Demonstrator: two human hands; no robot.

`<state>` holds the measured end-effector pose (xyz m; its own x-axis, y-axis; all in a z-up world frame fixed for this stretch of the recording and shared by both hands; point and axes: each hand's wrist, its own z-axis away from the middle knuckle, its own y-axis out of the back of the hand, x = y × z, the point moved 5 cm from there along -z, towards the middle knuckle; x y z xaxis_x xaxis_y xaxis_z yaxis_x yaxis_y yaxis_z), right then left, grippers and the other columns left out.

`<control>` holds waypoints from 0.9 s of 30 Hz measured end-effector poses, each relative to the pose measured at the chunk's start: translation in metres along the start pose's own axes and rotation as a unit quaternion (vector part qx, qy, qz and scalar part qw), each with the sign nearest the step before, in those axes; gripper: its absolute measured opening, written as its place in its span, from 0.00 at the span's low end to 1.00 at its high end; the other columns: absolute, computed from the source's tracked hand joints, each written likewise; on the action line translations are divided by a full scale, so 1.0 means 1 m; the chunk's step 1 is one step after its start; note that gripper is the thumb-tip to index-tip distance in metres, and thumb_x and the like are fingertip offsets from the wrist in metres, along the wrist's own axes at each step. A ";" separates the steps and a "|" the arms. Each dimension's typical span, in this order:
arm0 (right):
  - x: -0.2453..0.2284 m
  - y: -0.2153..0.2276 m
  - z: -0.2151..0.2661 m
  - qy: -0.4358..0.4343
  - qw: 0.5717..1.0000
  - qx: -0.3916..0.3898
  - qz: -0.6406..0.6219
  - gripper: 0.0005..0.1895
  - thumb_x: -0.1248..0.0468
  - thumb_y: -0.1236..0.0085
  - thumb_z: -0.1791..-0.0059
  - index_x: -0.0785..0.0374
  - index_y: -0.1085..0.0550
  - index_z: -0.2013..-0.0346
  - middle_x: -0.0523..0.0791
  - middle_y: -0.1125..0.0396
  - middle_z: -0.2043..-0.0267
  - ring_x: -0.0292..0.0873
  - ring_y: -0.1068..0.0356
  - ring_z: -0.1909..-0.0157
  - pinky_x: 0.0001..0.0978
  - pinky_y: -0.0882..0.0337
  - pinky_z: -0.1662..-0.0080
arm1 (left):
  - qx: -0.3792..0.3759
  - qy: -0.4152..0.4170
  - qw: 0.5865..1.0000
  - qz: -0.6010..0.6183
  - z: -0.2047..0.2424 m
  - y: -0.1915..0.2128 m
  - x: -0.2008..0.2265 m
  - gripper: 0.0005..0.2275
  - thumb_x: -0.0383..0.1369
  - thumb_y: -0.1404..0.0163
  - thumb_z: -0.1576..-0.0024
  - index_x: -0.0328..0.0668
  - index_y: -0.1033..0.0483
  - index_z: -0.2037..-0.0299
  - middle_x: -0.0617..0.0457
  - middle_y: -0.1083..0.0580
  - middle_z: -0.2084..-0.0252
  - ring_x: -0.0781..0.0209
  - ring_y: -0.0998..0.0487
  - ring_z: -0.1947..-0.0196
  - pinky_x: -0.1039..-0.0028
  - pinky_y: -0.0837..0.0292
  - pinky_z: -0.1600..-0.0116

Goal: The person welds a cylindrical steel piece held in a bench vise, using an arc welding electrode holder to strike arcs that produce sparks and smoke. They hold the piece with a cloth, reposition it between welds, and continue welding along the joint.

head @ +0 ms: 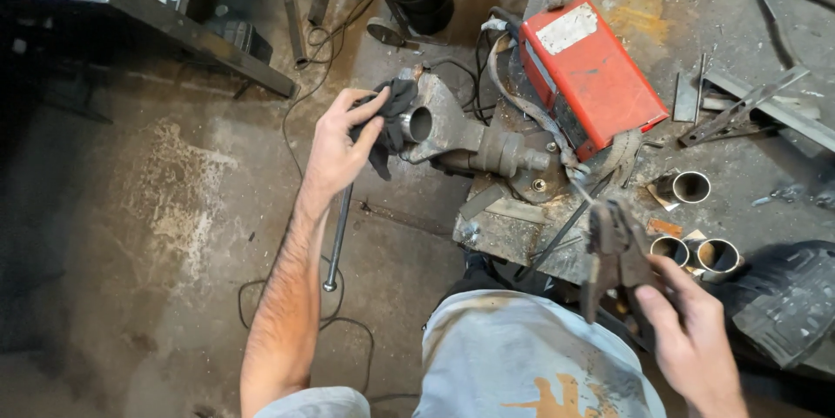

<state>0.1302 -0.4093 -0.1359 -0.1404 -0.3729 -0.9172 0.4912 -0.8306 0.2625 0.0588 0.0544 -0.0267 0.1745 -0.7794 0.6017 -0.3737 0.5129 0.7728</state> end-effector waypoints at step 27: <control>0.057 -0.028 0.009 -0.045 0.964 -0.070 -0.251 0.19 0.68 0.43 0.57 0.71 0.30 0.53 0.48 0.34 0.73 0.37 0.37 0.77 0.31 0.38 0.75 | 0.089 0.079 0.970 0.213 -0.005 -0.011 -0.019 0.15 0.21 0.48 0.41 0.30 0.23 0.43 0.52 0.22 0.51 0.67 0.23 0.49 0.76 0.29 0.40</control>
<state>0.1005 -0.4108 -0.1934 -0.4613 0.0229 -0.8869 0.4516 -0.8544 -0.2570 0.0645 0.0655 -0.0451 0.1010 -0.4380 0.8933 -0.5906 0.6962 0.4081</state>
